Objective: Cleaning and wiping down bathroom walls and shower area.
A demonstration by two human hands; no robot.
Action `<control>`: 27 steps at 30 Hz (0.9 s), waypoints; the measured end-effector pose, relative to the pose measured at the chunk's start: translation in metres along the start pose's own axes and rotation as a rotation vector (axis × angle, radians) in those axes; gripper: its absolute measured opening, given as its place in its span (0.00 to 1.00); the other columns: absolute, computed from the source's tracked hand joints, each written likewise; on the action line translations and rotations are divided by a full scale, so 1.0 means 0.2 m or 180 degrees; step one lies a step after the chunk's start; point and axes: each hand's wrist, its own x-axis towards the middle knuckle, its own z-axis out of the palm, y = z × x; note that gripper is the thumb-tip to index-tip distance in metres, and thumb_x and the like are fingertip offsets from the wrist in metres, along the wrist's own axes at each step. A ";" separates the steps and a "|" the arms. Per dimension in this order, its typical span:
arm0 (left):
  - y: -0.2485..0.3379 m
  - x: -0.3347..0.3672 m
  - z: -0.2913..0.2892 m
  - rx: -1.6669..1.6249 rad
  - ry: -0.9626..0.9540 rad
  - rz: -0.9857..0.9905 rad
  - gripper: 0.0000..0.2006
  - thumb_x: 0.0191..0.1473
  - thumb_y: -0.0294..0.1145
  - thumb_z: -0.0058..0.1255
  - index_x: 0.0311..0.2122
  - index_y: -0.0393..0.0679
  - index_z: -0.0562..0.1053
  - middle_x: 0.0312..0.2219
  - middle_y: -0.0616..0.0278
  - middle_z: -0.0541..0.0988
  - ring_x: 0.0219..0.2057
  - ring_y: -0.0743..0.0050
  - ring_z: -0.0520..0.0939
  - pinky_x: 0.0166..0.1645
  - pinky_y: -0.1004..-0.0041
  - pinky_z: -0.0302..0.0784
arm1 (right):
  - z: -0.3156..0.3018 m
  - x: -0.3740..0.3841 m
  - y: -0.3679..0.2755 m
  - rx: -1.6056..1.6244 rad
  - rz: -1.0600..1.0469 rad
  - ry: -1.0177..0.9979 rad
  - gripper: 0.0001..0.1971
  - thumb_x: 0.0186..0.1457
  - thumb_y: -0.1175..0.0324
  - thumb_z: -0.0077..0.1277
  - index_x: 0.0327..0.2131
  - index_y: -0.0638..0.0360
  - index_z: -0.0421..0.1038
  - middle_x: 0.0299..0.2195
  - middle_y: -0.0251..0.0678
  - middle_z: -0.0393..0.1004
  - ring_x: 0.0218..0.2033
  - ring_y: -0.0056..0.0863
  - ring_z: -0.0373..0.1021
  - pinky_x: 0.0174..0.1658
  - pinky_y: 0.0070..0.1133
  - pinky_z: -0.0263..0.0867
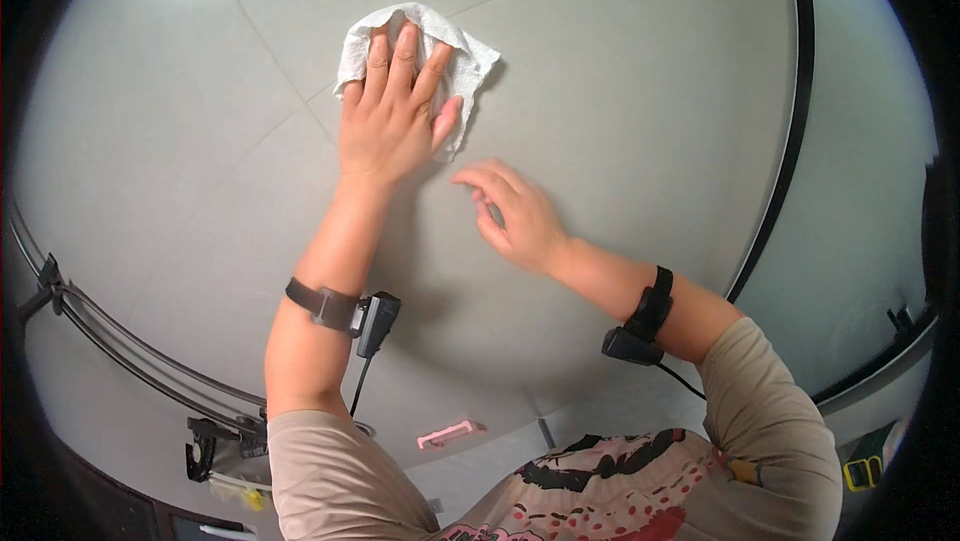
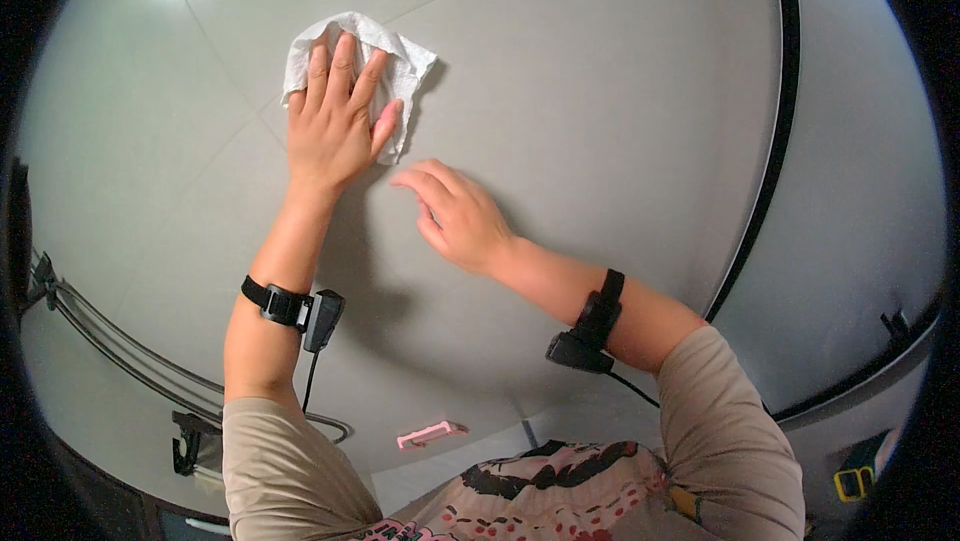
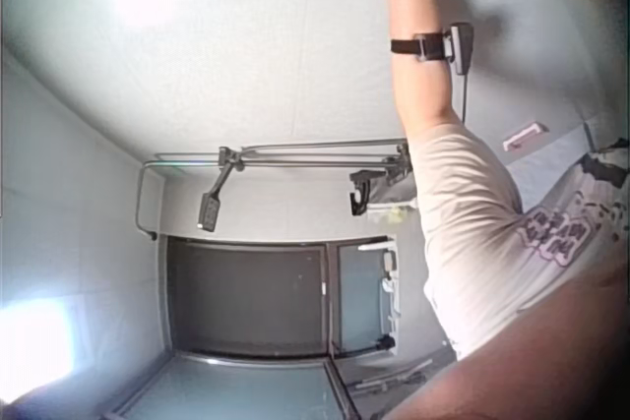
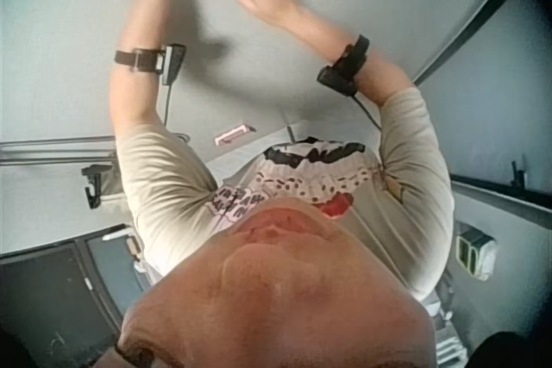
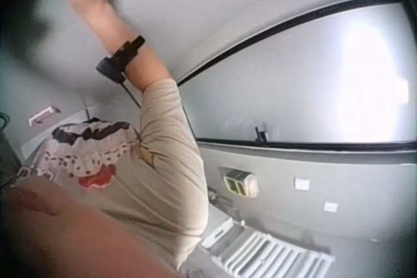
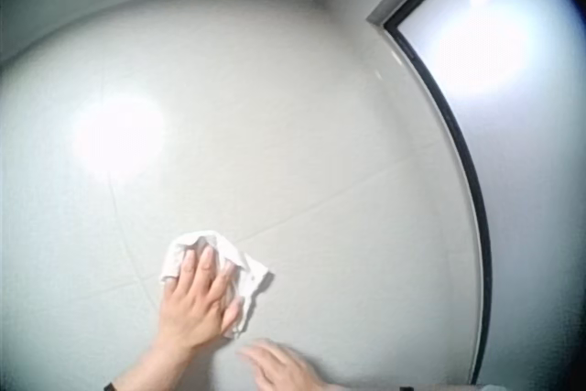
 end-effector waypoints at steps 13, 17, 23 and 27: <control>-0.02 -0.02 0.00 -0.0765 0.0252 -0.0221 0.26 0.59 0.39 0.45 0.62 0.43 0.66 0.63 0.55 0.67 0.63 0.54 0.69 0.47 0.68 0.68 | 0.09 0.64 -0.12 0.1167 -0.1283 0.1211 0.09 0.55 0.80 0.44 0.40 0.62 0.69 0.38 0.36 0.70 0.38 0.29 0.67 0.45 0.23 0.65; -0.01 -0.05 0.02 -0.0372 -0.0002 -0.0167 0.35 0.53 0.48 0.49 0.64 0.41 0.63 0.63 0.54 0.65 0.66 0.52 0.62 0.57 0.61 0.65 | 0.12 0.82 -0.03 0.1661 -0.1218 0.1678 0.06 0.57 0.78 0.42 0.33 0.62 0.70 0.32 0.35 0.72 0.34 0.29 0.69 0.43 0.23 0.67; -0.03 -0.01 -0.06 -0.1133 -0.0134 -0.0218 0.35 0.49 0.45 0.55 0.62 0.41 0.65 0.62 0.52 0.67 0.64 0.48 0.66 0.53 0.60 0.70 | 0.04 0.83 0.13 0.0156 -0.1569 0.1763 0.08 0.56 0.77 0.43 0.37 0.59 0.73 0.37 0.37 0.74 0.39 0.36 0.71 0.44 0.28 0.68; -0.11 -0.04 -0.04 -0.1620 0.0116 -0.0058 0.26 0.47 0.36 0.57 0.54 0.45 0.73 0.58 0.51 0.71 0.59 0.48 0.72 0.54 0.59 0.71 | -0.05 0.78 0.25 -0.0470 -0.1490 0.1580 0.13 0.57 0.72 0.48 0.46 0.56 0.72 0.44 0.38 0.73 0.45 0.40 0.70 0.51 0.33 0.67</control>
